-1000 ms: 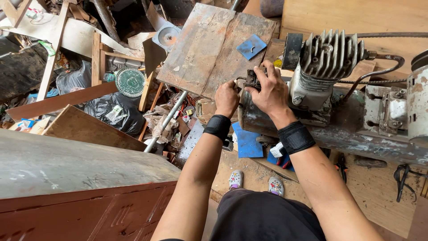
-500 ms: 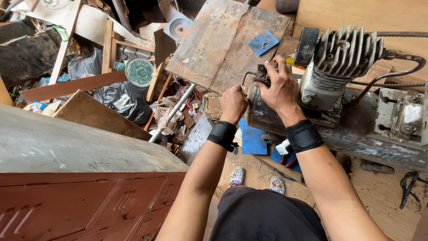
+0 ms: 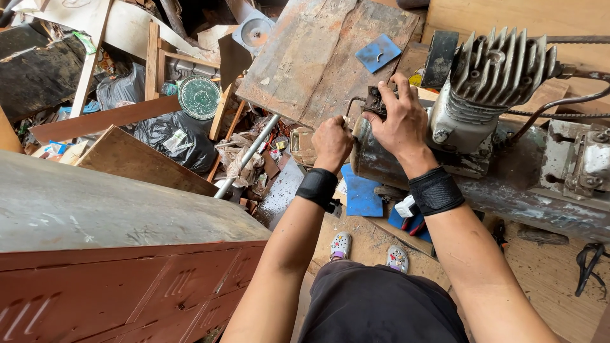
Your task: Repairing an air compressor by inspecting and adjusting mechanical components with pliers.
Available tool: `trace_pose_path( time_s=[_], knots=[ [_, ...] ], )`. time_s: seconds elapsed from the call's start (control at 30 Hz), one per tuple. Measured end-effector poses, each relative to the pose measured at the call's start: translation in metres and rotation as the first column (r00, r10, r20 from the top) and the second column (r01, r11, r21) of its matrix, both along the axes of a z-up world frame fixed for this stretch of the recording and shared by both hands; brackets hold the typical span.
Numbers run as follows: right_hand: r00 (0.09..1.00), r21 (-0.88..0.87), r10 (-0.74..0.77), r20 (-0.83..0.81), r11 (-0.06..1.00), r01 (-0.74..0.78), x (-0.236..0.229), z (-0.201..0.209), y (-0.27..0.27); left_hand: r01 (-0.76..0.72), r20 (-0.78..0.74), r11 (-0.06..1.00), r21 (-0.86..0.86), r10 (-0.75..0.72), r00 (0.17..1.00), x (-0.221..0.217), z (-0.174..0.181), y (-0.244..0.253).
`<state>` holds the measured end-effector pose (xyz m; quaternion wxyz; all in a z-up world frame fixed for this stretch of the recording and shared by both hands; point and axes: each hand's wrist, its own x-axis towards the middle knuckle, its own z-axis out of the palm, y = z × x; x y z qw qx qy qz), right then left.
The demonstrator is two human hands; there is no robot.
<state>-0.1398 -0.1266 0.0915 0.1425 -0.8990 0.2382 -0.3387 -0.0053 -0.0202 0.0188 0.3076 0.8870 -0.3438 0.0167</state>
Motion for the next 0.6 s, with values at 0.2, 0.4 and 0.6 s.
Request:
trace_pose_path(
  time_s=[0.2, 0.4, 0.6],
  knots=[
    [0.999, -0.012, 0.009, 0.031, 1.000, -0.009, 0.002, -0.007, -0.002, 0.042, 0.023, 0.998, 0.043, -0.043, 0.999, 0.007, 0.014, -0.011],
    [1.000, 0.025, -0.005, 0.003, 1.000, 0.005, 0.001, 0.000, 0.000, 0.068, 0.054, 0.997, 0.033, -0.069, 0.996, 0.013, 0.008, -0.021],
    [0.999, -0.020, 0.002, 0.039, 1.000, -0.001, 0.003, -0.006, -0.002, 0.047, 0.023, 0.999, 0.017, -0.047, 0.999, 0.019, 0.010, -0.033]
  ],
)
